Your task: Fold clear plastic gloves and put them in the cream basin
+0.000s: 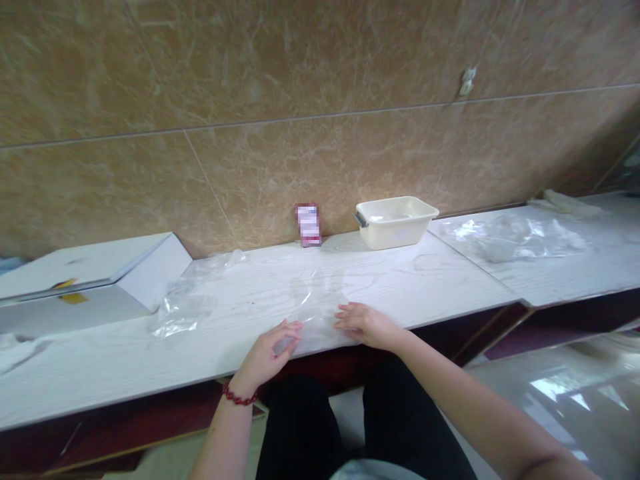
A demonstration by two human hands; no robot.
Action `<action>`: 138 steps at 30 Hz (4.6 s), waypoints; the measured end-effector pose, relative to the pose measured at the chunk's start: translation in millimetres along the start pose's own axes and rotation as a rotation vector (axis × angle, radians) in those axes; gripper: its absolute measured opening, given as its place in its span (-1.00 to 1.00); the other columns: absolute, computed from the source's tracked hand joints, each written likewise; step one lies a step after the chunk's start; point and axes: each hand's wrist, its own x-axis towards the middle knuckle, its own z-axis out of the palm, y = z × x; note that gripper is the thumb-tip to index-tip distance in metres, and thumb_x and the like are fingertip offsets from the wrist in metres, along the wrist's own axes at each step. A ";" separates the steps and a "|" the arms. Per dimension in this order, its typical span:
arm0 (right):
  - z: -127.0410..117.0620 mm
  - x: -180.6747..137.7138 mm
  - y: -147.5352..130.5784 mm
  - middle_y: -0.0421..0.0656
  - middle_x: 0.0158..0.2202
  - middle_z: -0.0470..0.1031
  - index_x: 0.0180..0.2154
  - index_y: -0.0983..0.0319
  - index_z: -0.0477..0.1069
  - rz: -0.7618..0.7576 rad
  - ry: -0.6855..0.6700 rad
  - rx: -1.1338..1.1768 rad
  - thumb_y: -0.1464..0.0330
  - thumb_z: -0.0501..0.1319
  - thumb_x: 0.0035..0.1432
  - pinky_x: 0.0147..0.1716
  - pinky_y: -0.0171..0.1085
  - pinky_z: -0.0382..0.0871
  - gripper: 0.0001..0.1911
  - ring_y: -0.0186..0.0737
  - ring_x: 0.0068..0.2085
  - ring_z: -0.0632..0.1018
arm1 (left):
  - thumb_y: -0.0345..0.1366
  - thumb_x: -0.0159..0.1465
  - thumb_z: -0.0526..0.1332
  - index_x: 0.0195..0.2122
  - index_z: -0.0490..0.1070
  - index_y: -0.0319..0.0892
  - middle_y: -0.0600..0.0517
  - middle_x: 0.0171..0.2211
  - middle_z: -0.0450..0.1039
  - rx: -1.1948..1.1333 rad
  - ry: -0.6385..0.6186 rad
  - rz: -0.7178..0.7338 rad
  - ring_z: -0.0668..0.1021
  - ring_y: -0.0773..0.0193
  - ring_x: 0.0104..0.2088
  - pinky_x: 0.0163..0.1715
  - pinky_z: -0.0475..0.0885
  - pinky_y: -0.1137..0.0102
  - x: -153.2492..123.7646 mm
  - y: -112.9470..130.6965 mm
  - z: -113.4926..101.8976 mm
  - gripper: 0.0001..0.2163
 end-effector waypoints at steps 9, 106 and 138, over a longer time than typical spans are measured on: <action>-3.7 1.5 4.3 -0.18 -0.07 0.33 -0.09 0.15 0.29 0.002 -0.051 -0.002 0.35 0.03 0.07 0.03 -0.19 0.00 -0.68 -0.25 0.05 0.22 | -0.29 0.13 0.06 -0.01 0.21 -0.07 0.02 0.00 0.24 0.135 -0.194 0.135 0.23 0.27 0.04 0.07 0.00 0.22 25.0 -15.4 -3.0 -0.64; -6.1 93.0 76.7 -0.19 -0.43 0.45 -0.46 0.23 0.40 0.763 0.205 -0.058 0.32 0.13 -0.11 -0.46 -0.42 0.18 -0.85 -0.35 -0.41 0.42 | -0.44 -0.02 0.15 -0.39 0.46 -0.22 -0.03 -0.40 0.48 -0.287 0.364 -0.588 0.48 0.27 -0.37 -0.29 0.33 0.39 119.7 -67.6 16.2 -0.83; -2.3 100.6 94.8 -0.26 -0.44 0.41 -0.35 0.21 0.31 0.850 0.266 0.089 0.41 0.18 -0.20 -0.45 -0.44 0.19 -0.76 -0.42 -0.43 0.40 | -0.62 -0.02 0.06 -0.20 0.23 -0.20 -0.06 -0.20 0.29 -0.573 0.592 -0.636 0.39 0.36 -0.17 -0.28 0.33 0.49 137.3 -81.2 34.6 -0.65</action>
